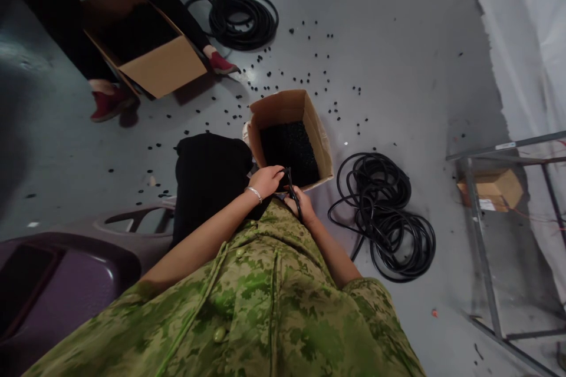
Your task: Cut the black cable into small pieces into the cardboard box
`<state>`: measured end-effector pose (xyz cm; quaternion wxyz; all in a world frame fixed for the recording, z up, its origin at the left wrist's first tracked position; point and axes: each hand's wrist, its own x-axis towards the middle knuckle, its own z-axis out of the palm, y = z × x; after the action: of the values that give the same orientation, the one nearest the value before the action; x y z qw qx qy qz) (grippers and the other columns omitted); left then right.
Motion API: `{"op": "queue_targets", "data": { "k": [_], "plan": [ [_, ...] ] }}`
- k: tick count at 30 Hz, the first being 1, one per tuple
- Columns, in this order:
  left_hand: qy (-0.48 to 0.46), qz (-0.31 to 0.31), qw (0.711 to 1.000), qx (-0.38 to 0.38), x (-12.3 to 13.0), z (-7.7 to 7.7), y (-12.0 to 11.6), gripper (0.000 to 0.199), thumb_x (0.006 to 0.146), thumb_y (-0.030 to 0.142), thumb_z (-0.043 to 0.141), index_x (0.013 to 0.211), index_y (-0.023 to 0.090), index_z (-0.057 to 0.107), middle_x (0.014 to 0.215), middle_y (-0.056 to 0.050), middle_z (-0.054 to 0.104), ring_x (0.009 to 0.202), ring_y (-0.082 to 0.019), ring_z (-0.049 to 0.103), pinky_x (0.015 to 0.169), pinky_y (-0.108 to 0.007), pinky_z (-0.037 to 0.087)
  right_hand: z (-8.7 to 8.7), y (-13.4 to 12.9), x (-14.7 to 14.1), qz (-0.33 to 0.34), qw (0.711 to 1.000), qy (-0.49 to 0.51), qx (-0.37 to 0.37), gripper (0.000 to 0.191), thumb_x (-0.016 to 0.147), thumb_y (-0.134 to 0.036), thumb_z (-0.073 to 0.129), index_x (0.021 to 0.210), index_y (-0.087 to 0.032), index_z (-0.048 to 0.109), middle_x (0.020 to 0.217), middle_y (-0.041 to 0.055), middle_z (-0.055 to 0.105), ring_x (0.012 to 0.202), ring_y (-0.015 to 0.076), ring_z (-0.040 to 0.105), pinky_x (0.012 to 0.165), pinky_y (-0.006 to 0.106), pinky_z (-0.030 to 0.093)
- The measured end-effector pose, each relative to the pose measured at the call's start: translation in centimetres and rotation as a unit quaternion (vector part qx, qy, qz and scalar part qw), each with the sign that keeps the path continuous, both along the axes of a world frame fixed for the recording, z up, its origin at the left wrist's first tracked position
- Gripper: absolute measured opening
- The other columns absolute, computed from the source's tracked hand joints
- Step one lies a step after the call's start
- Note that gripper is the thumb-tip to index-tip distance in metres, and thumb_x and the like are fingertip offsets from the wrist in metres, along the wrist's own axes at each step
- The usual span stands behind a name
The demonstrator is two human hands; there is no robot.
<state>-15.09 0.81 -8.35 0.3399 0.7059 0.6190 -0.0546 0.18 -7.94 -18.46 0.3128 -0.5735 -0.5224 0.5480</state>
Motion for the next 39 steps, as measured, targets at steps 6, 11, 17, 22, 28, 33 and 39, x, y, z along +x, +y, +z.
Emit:
{"op": "queue_targets", "data": {
  "k": [6,11,17,22,28,33,39],
  "plan": [
    [0.0,0.004,1.0,-0.002,0.0,0.0,0.0,0.039,0.099,0.03,0.04,0.13,0.025,0.063,0.126,-0.006,0.068,0.114,-0.02,0.063,0.095,-0.027,0.047,-0.3,0.1,0.0,0.006,1.0,-0.006,-0.001,0.037,0.077,-0.03,0.057,0.112,-0.019,0.063,0.084,0.0019,0.067,0.079,0.0196,0.062,0.079,0.031,0.049],
    [-0.002,0.003,1.0,0.004,0.1,0.0,-0.1,0.037,0.099,0.03,0.04,0.128,0.025,0.063,0.126,-0.006,0.068,0.114,-0.02,0.063,0.096,-0.027,0.047,-0.4,0.1,0.1,0.011,1.0,-0.01,0.01,0.037,0.077,-0.029,0.057,0.112,-0.019,0.063,0.085,0.002,0.067,0.081,0.0196,0.062,0.08,0.031,0.048],
    [0.002,-0.004,1.0,-0.002,0.1,0.2,-0.1,0.037,0.099,0.03,0.04,0.127,0.025,0.064,0.126,-0.006,0.068,0.114,-0.019,0.063,0.095,-0.027,0.047,-0.5,0.1,0.2,0.013,1.0,-0.014,0.021,0.035,0.078,-0.028,0.056,0.111,-0.019,0.064,0.087,0.0025,0.068,0.084,0.0199,0.062,0.081,0.031,0.047],
    [0.017,-0.018,1.0,-0.015,0.2,0.5,0.1,0.036,0.099,0.03,0.039,0.122,0.023,0.066,0.12,-0.008,0.07,0.11,-0.02,0.065,0.091,-0.027,0.048,-0.8,0.1,0.0,-0.002,0.999,-0.029,0.023,0.034,0.077,-0.028,0.055,0.108,-0.019,0.065,0.084,0.0016,0.066,0.079,0.0186,0.06,0.077,0.029,0.046],
    [0.042,-0.033,0.998,-0.033,0.4,0.6,0.5,0.036,0.098,0.031,0.038,0.115,0.021,0.068,0.115,-0.01,0.072,0.106,-0.022,0.067,0.087,-0.029,0.05,-1.9,0.2,-0.1,-0.011,1.0,-0.014,0.024,0.032,0.076,-0.029,0.055,0.104,-0.019,0.065,0.083,0.0004,0.065,0.078,0.0181,0.058,0.076,0.028,0.046],
    [0.041,-0.031,0.998,-0.04,0.5,0.5,0.8,0.037,0.097,0.031,0.038,0.114,0.021,0.07,0.115,-0.01,0.072,0.106,-0.022,0.067,0.089,-0.029,0.05,-2.9,0.3,-0.1,-0.023,0.999,-0.008,0.025,0.03,0.073,-0.027,0.054,0.1,-0.019,0.065,0.083,0.0003,0.065,0.078,0.0181,0.058,0.076,0.028,0.047],
    [0.049,-0.02,0.998,-0.044,0.6,0.2,1.2,0.038,0.097,0.03,0.038,0.114,0.02,0.07,0.115,-0.011,0.072,0.108,-0.022,0.066,0.091,-0.03,0.049,-3.5,0.5,-0.2,-0.023,0.998,-0.044,0.042,0.028,0.071,-0.028,0.051,0.093,-0.019,0.066,0.078,0.0,0.065,0.073,0.0166,0.057,0.071,0.026,0.046]
  ]
}}
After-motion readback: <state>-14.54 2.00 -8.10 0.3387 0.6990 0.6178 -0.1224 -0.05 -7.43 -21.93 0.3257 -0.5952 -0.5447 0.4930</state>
